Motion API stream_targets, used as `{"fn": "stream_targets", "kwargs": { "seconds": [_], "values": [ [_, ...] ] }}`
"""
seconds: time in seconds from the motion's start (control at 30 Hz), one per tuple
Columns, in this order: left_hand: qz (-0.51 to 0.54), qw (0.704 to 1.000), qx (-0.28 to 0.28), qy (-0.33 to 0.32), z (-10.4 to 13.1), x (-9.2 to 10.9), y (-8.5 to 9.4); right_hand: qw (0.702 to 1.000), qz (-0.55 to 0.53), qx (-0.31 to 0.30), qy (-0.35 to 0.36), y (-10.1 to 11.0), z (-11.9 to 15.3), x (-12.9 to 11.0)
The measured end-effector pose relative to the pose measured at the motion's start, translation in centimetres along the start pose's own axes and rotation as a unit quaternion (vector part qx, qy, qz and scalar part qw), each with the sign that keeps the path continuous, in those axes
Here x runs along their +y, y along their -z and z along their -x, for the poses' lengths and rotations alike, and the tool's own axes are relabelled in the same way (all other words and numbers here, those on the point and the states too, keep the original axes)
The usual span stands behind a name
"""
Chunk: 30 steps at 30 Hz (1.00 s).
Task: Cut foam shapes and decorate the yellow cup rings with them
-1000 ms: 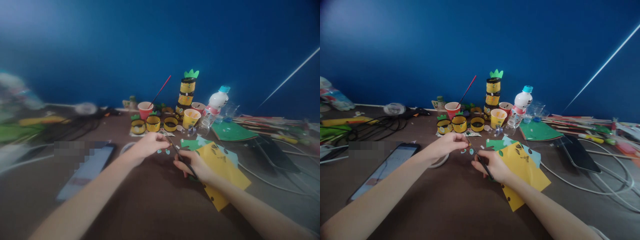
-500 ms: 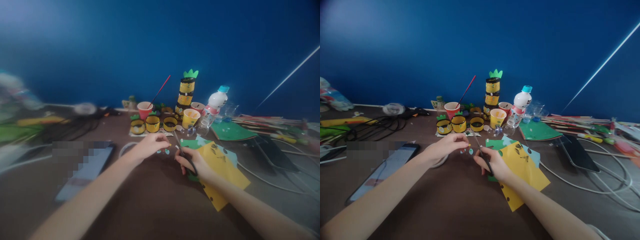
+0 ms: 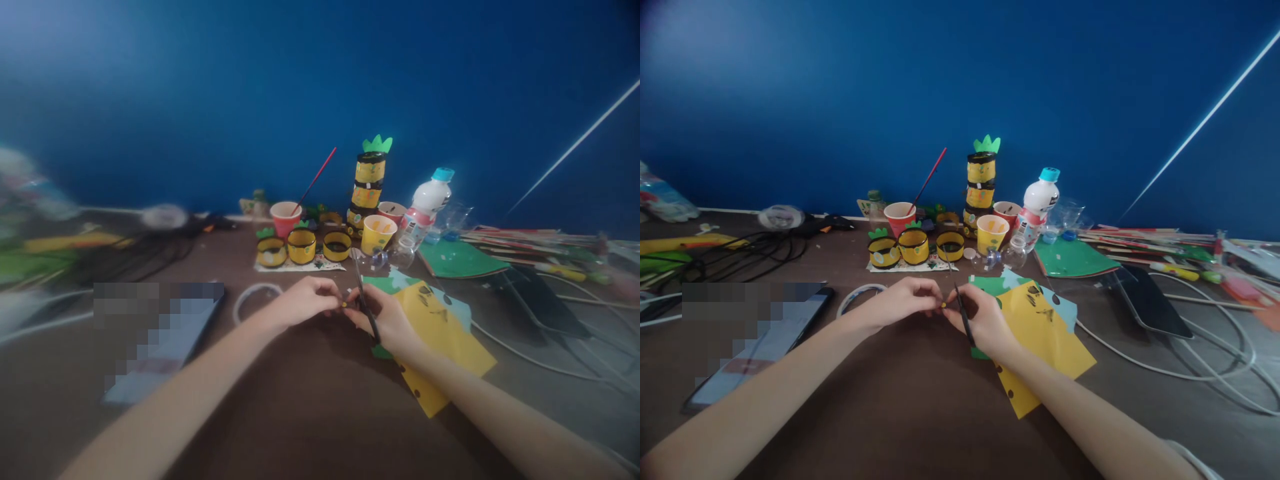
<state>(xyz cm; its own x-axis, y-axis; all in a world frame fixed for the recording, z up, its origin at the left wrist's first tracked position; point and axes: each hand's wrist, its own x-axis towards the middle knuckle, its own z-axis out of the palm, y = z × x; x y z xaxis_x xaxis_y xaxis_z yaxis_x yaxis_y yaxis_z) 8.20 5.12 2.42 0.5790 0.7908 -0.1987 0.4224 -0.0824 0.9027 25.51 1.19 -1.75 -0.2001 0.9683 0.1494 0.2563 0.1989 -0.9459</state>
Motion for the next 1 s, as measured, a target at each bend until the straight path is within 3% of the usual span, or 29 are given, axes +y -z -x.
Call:
{"fn": "stream_targets", "kwargs": {
  "seconds": [0.5, 1.0],
  "values": [
    [-0.05, 0.999, -0.009, -0.004, 0.1, 0.1, 0.1, 0.998, 0.057, -0.012, 0.032, 0.1, 0.0, 0.6],
    [-0.11, 0.994, 0.007, -0.027, 0.3, 0.5, 0.2, 0.997, -0.017, -0.053, -0.055, 0.1, -0.2, -0.5]
  ]
}}
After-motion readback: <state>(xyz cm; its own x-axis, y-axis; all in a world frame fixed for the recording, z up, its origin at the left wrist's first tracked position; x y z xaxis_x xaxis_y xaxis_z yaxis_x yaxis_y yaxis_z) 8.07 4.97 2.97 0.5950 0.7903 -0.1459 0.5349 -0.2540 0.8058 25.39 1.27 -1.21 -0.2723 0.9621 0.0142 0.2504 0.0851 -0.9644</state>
